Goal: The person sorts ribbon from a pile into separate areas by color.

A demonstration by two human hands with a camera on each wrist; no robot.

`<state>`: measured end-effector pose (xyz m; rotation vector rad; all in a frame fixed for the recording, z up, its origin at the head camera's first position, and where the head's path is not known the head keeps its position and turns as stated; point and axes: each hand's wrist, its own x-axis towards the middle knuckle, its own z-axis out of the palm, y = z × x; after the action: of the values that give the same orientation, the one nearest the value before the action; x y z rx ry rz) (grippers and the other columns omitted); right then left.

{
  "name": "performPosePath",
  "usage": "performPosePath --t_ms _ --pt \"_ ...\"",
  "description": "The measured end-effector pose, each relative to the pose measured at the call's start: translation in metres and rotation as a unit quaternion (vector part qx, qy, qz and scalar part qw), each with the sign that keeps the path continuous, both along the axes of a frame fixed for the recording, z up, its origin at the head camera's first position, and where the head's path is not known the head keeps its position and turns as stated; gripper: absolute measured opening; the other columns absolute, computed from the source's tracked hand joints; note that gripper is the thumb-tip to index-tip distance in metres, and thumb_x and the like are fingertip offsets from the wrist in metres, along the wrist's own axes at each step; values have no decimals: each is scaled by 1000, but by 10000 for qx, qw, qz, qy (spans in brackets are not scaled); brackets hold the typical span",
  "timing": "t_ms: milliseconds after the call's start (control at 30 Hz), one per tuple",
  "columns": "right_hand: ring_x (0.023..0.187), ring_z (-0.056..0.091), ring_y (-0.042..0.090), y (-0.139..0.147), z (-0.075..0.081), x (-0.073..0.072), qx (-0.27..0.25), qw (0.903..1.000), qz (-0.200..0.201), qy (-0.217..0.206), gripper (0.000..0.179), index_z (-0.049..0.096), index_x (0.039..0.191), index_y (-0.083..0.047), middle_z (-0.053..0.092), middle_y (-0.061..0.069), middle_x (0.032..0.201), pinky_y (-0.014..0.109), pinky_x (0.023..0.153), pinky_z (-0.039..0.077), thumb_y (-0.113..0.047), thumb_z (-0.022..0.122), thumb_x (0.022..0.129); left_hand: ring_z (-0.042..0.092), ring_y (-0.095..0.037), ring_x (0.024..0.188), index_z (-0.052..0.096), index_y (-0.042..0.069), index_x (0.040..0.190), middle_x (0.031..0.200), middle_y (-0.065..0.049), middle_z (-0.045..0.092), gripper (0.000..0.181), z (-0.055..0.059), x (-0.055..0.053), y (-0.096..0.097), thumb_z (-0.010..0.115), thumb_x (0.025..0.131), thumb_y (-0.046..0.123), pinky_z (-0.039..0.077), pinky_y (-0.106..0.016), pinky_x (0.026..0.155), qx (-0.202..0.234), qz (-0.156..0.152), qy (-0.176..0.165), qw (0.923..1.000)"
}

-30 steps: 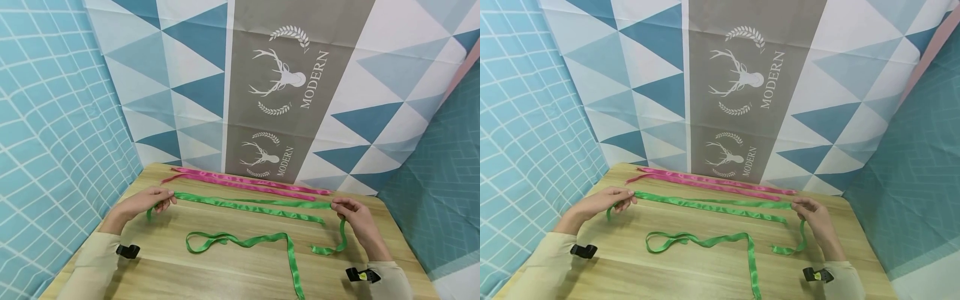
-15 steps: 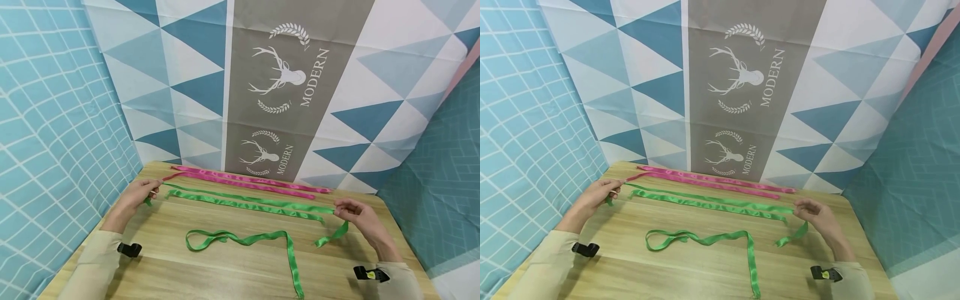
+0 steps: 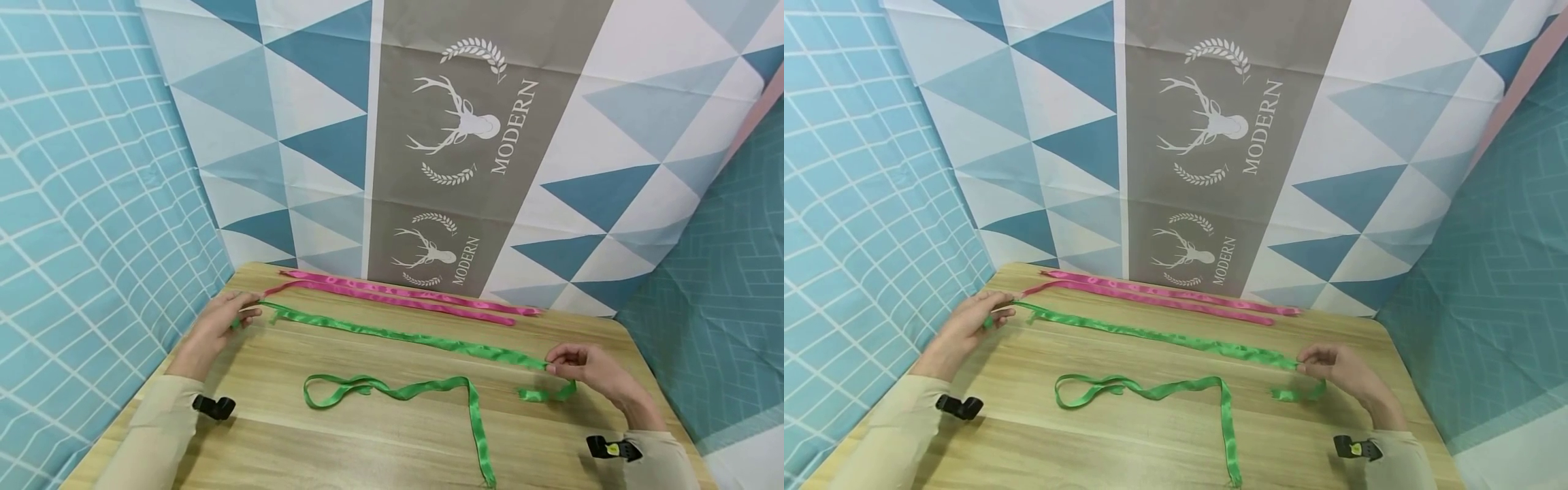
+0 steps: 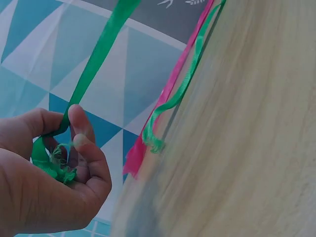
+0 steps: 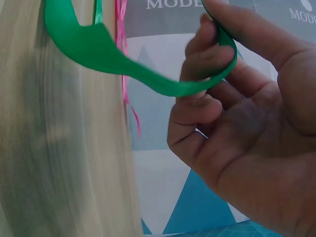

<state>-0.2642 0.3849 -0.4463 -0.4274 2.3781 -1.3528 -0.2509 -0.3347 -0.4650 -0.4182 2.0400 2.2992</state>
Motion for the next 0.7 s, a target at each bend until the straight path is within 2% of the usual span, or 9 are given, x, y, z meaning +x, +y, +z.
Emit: performPosePath --t_ms 100,167,267,367,533,633,700 --pt "90 62 38 2 -2 -1 28 9999 131 -109 31 63 120 6 63 28 105 37 73 53 -19 66 102 69 -10 90 49 1 139 107 10 67 47 -3 -1 0 64 103 26 54 -23 72 199 -4 78 9998" --pt "90 62 38 3 -3 -1 26 9998 160 -152 31 63 120 6 63 28 104 37 72 53 -19 66 102 70 -10 90 35 -1 151 109 8 66 64 -6 -2 1 66 102 26 54 -23 73 265 13 94 9996" --pt "86 61 37 3 -4 -2 41 9997 178 -186 30 64 119 5 63 28 102 38 69 52 -19 65 102 70 -10 89 26 -3 153 116 -1 60 76 -10 -4 1 69 100 29 55 -23 74 150 95 105 9998" --pt "81 59 35 4 -6 -3 68 9997 132 -205 30 64 119 5 63 28 102 39 67 51 -21 65 103 70 -10 89 24 -4 154 118 -5 58 83 -14 -4 1 71 97 34 55 -24 74 -99 296 99 9995" --pt "78 54 31 7 -14 -8 19 9990 -340 -280 34 63 119 6 62 27 98 37 66 47 -23 66 102 72 -12 85 16 -1 160 100 0 68 96 -17 -4 -2 72 95 40 56 -26 68 -819 503 37 9954" --pt "79 54 33 8 -19 -10 80 9976 -653 -217 36 61 119 7 64 25 98 37 67 47 -23 68 100 72 -12 81 26 -2 158 92 -3 72 88 -19 -3 -7 69 97 44 55 -28 65 -1533 414 -69 9873" --pt "82 57 32 10 -22 -10 217 9965 -791 -129 36 61 120 7 66 21 100 37 70 49 -21 69 100 70 -12 76 36 -4 154 89 -4 73 80 -19 -3 -11 67 98 45 54 -28 62 -2028 283 -143 9787"
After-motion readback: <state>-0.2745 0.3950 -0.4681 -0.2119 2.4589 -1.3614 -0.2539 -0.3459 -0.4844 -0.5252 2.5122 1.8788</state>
